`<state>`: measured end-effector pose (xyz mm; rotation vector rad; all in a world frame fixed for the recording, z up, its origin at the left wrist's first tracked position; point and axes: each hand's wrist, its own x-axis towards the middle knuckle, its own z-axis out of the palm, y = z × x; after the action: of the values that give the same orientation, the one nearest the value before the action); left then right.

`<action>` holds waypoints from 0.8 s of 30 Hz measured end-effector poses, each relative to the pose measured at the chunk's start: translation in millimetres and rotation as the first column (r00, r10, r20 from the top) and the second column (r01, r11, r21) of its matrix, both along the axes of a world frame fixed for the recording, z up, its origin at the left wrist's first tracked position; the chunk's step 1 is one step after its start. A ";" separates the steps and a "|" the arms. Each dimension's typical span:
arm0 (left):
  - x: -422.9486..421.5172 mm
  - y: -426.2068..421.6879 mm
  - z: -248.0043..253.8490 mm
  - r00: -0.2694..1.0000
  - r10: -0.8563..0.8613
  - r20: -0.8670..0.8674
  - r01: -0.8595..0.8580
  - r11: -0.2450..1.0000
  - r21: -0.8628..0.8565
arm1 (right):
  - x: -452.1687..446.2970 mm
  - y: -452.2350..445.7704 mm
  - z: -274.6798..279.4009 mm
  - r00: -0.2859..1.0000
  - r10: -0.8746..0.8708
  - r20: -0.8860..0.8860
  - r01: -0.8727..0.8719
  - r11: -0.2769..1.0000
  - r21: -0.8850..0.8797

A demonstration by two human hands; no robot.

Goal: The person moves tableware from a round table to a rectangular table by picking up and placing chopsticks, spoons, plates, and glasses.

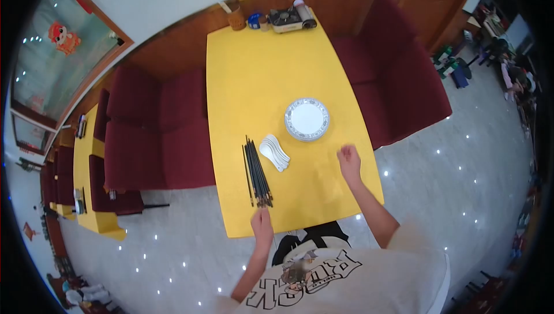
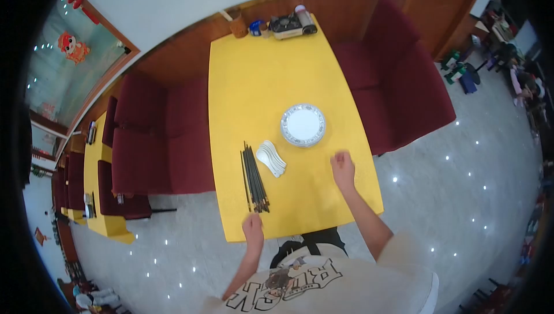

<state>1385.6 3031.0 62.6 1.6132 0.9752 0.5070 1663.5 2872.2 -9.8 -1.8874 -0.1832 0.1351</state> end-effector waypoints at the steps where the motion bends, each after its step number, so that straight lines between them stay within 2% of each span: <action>1: -37.0 -8.3 -18.3 1.000 0.017 -0.007 -0.017 1.000 -0.015 | -27.3 -11.1 -12.7 0.999 0.042 -0.026 -0.042 0.999 -0.021; 2: -65.8 -17.8 -20.2 0.998 0.048 -0.030 -0.052 0.985 -0.166 | -63.4 -27.2 -26.4 0.994 0.078 -0.070 -0.082 0.995 -0.053; 3: -97.0 -29.0 -18.7 0.995 0.071 -0.073 -0.091 0.943 -0.320 | -105.1 -39.0 -31.3 0.965 0.103 -0.243 -0.118 0.992 -0.049; 4: -123.8 -37.1 -21.7 0.997 0.037 -0.068 -0.058 0.940 -0.336 | -143.0 -46.1 -31.8 0.908 0.118 -0.402 -0.144 0.989 -0.035; 6: -158.0 -47.5 -29.5 0.980 0.018 -0.198 -0.139 0.775 -0.616 | -206.0 -53.7 -7.7 0.811 0.182 -0.556 -0.277 0.957 -0.091; 7: -162.9 -46.9 -37.5 0.985 -0.021 -0.173 -0.093 0.778 -0.622 | -225.7 -53.9 18.4 0.820 0.216 -0.529 -0.311 0.945 -0.097; 8: -168.2 -44.2 -44.8 0.973 -0.187 -0.139 0.071 0.806 -0.587 | -243.4 -63.8 15.5 0.891 0.291 -0.349 -0.340 0.936 -0.088; 9: -171.3 -40.5 -49.9 0.926 -0.359 -0.119 0.242 0.804 -0.543 | -250.9 -77.8 26.6 0.911 0.238 -0.336 -0.283 0.955 -0.091; 10: -163.0 -35.9 -47.2 0.901 -0.419 -0.111 0.300 0.788 -0.537 | -255.5 -92.8 46.2 0.918 0.258 -0.300 -0.324 0.926 -0.194; 11: -144.4 -31.6 -42.6 0.837 -0.532 -0.128 0.434 0.788 -0.436 | -258.3 -108.4 59.2 0.923 0.277 -0.267 -0.352 0.889 -0.294; 12: -121.7 -30.2 -34.5 0.757 -0.634 -0.156 0.567 0.757 -0.325 | -260.8 -129.3 65.8 0.952 0.155 -0.262 -0.231 0.929 -0.290; 13: -95.4 -33.1 -23.1 0.711 -0.686 -0.153 0.628 0.718 -0.301 | -261.6 -153.2 70.9 0.966 0.088 -0.242 -0.156 0.948 -0.278; 15: -49.9 -60.0 0.8 0.632 -0.772 -0.069 0.774 0.633 0.008 | -279.6 -209.6 74.4 0.978 -0.128 -0.166 0.072 0.949 -0.307; 16: -28.0 -87.7 4.1 0.577 -0.815 -0.059 0.817 0.576 0.032 | -291.1 -240.1 76.3 0.970 -0.197 -0.142 0.148 0.943 -0.298; 18: -3.9 -163.4 2.9 0.571 -0.812 0.120 0.813 0.580 0.057 | -334.1 -298.2 73.5 0.893 -0.399 -0.208 0.344 0.903 -0.256; 21: -10.0 -313.7 13.1 0.304 -0.934 0.186 0.948 0.317 0.042 | -420.2 -369.3 70.1 0.758 -0.629 -0.172 0.606 0.777 -0.168; 22: -28.8 -358.7 40.7 0.126 -0.978 0.166 0.992 0.129 0.003 | -456.2 -386.7 62.2 0.692 -0.701 -0.175 0.679 0.714 -0.172; 23: -49.1 -396.0 42.8 0.035 -0.985 0.171 0.999 0.037 0.007 | -485.5 -403.6 51.6 0.642 -0.747 -0.173 0.741 0.663 -0.110; 24: -67.7 -432.3 42.7 -0.190 -0.979 0.070 0.977 -0.182 0.114 | -506.0 -430.0 51.5 0.597 -0.786 -0.158 0.791 0.610 -0.044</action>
<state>1317.9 2598.7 105.3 1.7671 -0.7171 -0.5805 1157.5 2442.2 41.7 -1.7478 0.7828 -0.3311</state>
